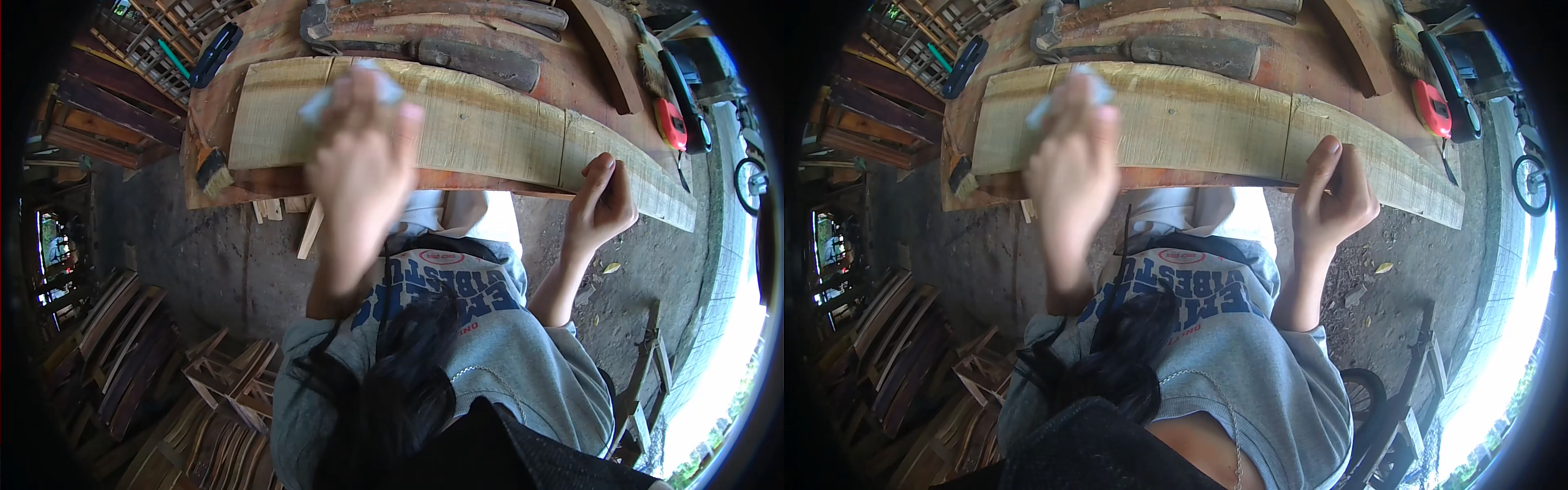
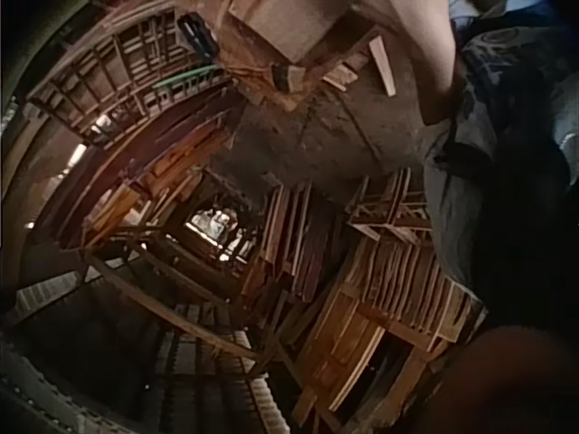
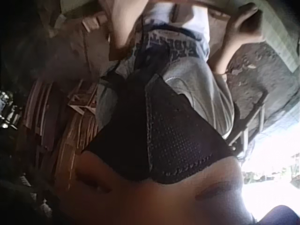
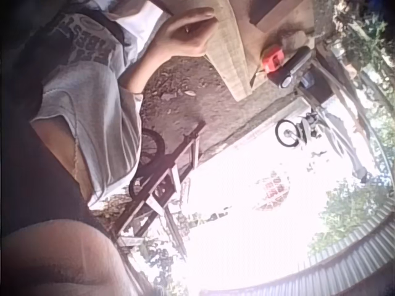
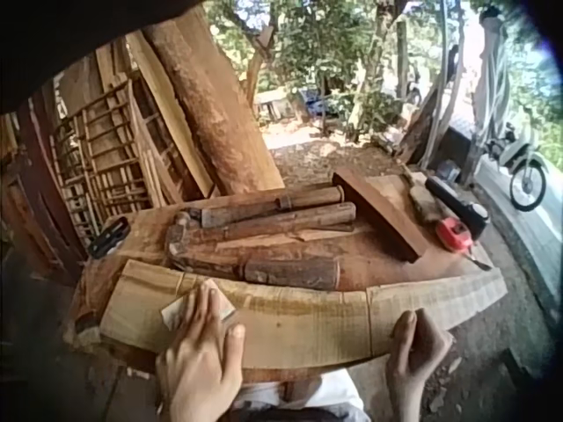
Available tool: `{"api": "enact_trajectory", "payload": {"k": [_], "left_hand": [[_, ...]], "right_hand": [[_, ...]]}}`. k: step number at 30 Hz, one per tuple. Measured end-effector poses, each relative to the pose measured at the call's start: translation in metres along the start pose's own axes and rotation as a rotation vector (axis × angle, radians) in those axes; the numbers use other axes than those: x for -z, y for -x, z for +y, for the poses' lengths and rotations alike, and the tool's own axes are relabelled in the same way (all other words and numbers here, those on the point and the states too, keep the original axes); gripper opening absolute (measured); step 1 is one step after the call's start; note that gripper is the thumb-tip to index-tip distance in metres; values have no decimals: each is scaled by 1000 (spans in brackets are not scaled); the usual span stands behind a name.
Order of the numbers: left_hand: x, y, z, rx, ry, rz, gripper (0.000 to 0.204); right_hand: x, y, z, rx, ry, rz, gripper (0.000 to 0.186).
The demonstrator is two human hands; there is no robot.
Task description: Manually shaping a piece of wood using a cleaver as a chisel and a wooden mallet, followed by hand-sanding.
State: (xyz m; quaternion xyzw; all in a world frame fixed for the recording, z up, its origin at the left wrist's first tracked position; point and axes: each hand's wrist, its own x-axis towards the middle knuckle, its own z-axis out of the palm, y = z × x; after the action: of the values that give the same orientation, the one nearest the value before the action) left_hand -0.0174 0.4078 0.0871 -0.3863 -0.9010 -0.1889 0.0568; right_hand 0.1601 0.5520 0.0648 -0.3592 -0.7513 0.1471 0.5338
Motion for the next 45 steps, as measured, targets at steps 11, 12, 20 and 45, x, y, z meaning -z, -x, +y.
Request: {"api": "enact_trajectory", "payload": {"k": [11,12,20,45], "left_hand": [[34,-23,-60,356,-123,-45,74],[33,-21,-66,312,-104,1,74],[-21,19,20,-400,66,216,63],[29,5,-66,264,-98,87,56]], "right_hand": [[2,1,0,-21,-5,7,34],[2,1,-1,-15,-15,16,34],[1,2,-1,-16,-8,-11,34],[3,4,14,56,38,17,37]]}}
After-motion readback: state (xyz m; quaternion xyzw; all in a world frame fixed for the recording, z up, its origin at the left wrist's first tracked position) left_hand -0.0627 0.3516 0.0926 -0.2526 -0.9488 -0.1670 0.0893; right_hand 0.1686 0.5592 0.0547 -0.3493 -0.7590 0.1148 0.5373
